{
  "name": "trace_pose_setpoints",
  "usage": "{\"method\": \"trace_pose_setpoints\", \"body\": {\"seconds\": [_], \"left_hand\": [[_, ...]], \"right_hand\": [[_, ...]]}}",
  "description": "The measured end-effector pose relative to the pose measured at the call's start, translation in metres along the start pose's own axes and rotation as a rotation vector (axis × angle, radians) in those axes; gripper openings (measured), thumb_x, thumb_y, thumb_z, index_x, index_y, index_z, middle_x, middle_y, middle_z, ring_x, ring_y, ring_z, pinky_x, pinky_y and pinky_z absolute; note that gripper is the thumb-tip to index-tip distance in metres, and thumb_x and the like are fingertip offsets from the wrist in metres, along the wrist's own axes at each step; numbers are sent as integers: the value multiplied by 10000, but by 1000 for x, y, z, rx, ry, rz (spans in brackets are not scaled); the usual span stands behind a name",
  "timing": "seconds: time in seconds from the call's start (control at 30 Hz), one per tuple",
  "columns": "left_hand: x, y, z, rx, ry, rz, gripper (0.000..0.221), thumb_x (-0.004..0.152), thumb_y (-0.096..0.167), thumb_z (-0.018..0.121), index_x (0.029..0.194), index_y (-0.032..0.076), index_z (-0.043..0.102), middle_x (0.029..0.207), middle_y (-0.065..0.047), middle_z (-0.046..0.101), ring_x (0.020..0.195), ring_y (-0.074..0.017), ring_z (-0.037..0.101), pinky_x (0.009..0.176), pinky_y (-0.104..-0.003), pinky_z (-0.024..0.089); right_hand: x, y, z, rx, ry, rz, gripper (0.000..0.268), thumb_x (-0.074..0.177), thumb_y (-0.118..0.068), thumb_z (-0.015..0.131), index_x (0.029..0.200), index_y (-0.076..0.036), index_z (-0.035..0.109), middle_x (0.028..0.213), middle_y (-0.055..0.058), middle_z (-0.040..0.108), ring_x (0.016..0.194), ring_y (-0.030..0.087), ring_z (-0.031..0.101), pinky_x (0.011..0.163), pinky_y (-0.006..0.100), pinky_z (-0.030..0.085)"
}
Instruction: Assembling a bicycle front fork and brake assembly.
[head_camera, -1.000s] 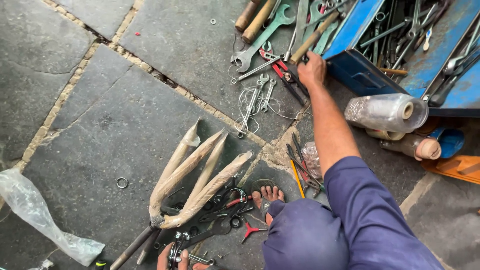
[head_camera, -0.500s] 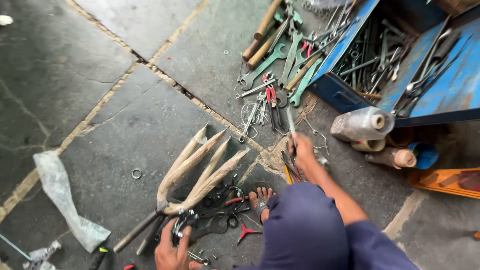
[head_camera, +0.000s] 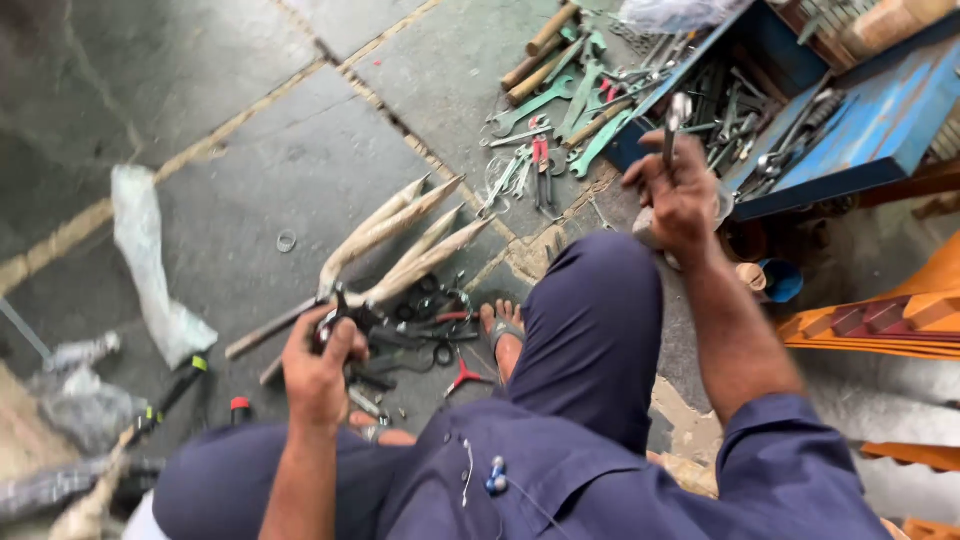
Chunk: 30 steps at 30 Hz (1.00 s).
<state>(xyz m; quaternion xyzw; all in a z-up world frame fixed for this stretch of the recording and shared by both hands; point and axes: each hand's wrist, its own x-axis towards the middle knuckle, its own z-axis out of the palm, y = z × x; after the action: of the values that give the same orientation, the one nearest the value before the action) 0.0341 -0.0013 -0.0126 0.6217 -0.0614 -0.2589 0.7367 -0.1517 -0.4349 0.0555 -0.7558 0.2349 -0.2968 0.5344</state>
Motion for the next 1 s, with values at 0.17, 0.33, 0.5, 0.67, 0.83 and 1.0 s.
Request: {"method": "trace_pose_setpoints", "body": {"seconds": [0.17, 0.33, 0.5, 0.67, 0.83, 1.0], "left_hand": [[-25, -8, 8, -575, -69, -123, 425, 1114, 462, 479, 1130, 49, 579, 815, -66, 594, 671, -171, 580, 562, -337, 458], [-34, -22, 14, -334, -64, -62, 402, 1105, 347, 428, 1167, 21, 654, 700, -41, 593, 586, -109, 521, 543, -277, 436], [-44, -4, 11, -161, -104, 29, 414, 1116, 369, 446, 1133, 28, 680, 669, -9, 575, 602, -73, 526, 561, -252, 427], [-46, 7, 15, -47, -95, 65, 463, 1106, 417, 407, 1110, 55, 695, 659, 7, 612, 586, -60, 546, 537, -251, 428], [-52, 11, 17, 185, -81, 109, 407, 1104, 337, 397, 1100, 51, 686, 607, -5, 580, 539, -75, 530, 507, -256, 418], [-51, 9, 16, -26, -47, 184, 335, 1129, 256, 417, 1159, 28, 659, 706, 1, 553, 589, -69, 480, 534, -243, 386]], "right_hand": [[-24, -72, 77, -38, -405, -169, 70, 1119, -115, 588, 1169, -80, 622, 978, 57, 723, 762, 109, 586, 701, 264, 490], [-58, -105, 165, -389, -862, -453, 142, 996, -123, 704, 1113, -44, 702, 893, 95, 678, 765, 214, 639, 685, 329, 509], [-61, -120, 199, -545, -1035, -713, 174, 958, -235, 751, 1017, -74, 718, 812, 75, 644, 737, 250, 638, 662, 367, 503], [-53, -138, 220, -870, -1085, -939, 276, 945, -378, 714, 863, -117, 689, 716, 28, 596, 686, 216, 594, 660, 395, 423], [-50, -145, 223, -901, -945, -1079, 322, 916, -429, 721, 821, -138, 619, 772, 11, 605, 771, 215, 623, 761, 392, 456], [-84, -69, 222, -577, -833, -715, 421, 884, -433, 807, 811, -76, 597, 735, 89, 578, 690, 272, 599, 621, 413, 452]]}}
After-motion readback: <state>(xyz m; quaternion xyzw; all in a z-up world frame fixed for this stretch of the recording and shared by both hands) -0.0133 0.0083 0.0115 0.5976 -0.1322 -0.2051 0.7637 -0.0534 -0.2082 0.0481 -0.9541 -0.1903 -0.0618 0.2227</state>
